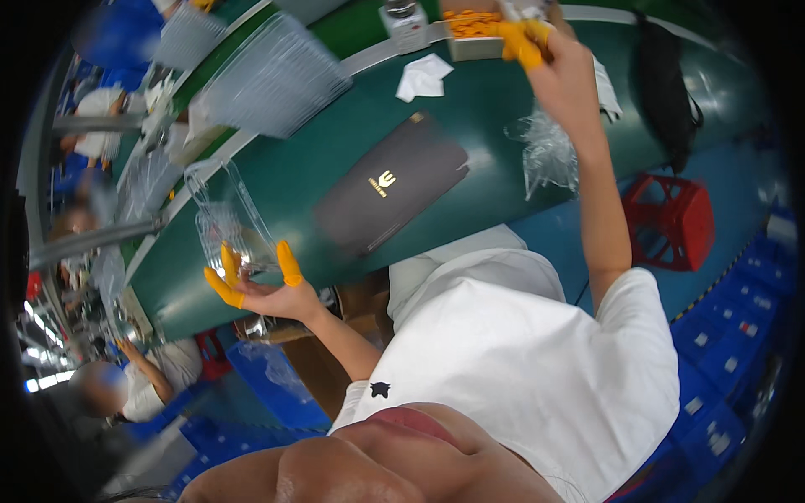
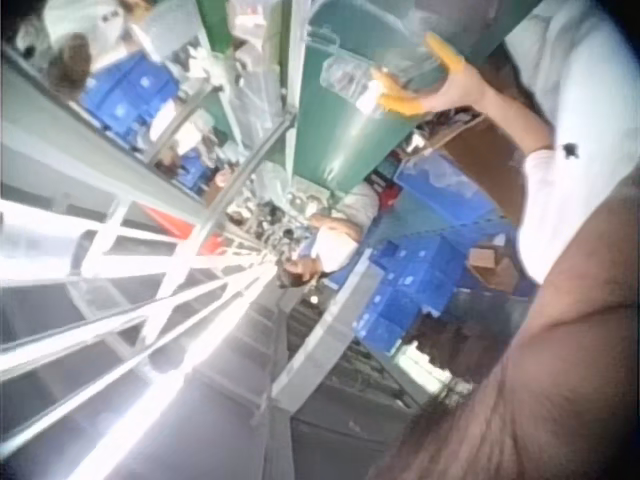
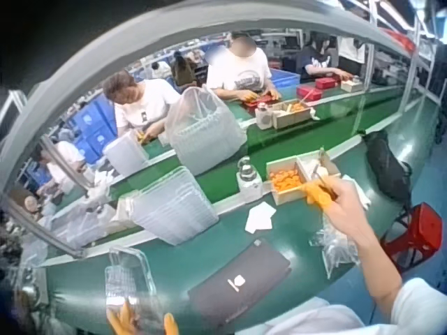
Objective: Applying glue or sealant and cleaning clear plastic phone cases at a factory assembly line.
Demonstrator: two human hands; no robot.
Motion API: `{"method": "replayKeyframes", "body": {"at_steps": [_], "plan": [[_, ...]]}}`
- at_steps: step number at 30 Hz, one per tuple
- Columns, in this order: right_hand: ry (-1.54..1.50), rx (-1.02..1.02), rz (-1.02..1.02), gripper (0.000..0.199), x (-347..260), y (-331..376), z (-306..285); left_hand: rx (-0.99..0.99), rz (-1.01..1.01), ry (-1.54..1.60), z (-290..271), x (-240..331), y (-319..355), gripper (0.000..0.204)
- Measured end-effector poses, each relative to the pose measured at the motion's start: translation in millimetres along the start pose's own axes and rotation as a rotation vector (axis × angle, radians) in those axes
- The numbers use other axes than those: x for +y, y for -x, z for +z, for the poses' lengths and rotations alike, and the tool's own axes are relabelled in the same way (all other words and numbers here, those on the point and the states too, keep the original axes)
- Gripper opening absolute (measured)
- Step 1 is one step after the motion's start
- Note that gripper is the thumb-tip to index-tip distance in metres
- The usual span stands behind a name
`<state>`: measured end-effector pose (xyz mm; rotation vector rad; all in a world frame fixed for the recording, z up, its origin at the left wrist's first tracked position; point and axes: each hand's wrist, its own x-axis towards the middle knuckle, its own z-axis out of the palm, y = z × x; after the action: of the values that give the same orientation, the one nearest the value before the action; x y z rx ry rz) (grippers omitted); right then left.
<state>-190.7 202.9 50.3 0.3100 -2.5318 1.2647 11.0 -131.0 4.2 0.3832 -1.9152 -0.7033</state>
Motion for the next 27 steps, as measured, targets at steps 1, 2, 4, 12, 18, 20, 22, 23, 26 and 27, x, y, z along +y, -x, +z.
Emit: {"method": "replayKeyframes", "body": {"at_steps": [1,2,4,12,18,20,22,23,26,27], "plan": [[-0.17,-0.084,-0.077,0.018,-15,21,17,0.024,-0.009,-0.089,-10,-6,-9,0.102],[-0.238,-0.21,-0.097,0.017,-26,40,35,0.052,-0.018,-0.196,-25,-14,-16,0.1],[-0.361,-0.425,-0.012,0.019,-48,67,57,0.107,-0.064,-0.265,-44,-25,-34,0.097],[-0.03,-0.589,-0.266,0.016,-33,120,124,0.026,-0.291,-0.554,-81,-51,-50,0.095],[-0.127,-0.446,-0.236,0.016,-27,121,122,-0.087,-0.359,-0.521,-69,-73,-49,0.09],[-0.098,-0.43,-0.258,0.016,-25,122,123,-0.088,-0.345,-0.537,-64,-77,-50,0.089],[-0.07,-0.417,-0.281,0.017,-20,122,125,-0.088,-0.332,-0.555,-61,-82,-50,0.088],[-0.073,-0.412,-0.307,0.017,-17,122,125,-0.087,-0.31,-0.558,-61,-85,-49,0.088],[-0.068,-0.422,-0.316,0.018,-15,123,125,-0.089,-0.299,-0.558,-62,-90,-48,0.088],[-0.061,-0.437,-0.3,0.018,-15,123,125,-0.091,-0.312,-0.556,-62,-91,-47,0.088]]}}
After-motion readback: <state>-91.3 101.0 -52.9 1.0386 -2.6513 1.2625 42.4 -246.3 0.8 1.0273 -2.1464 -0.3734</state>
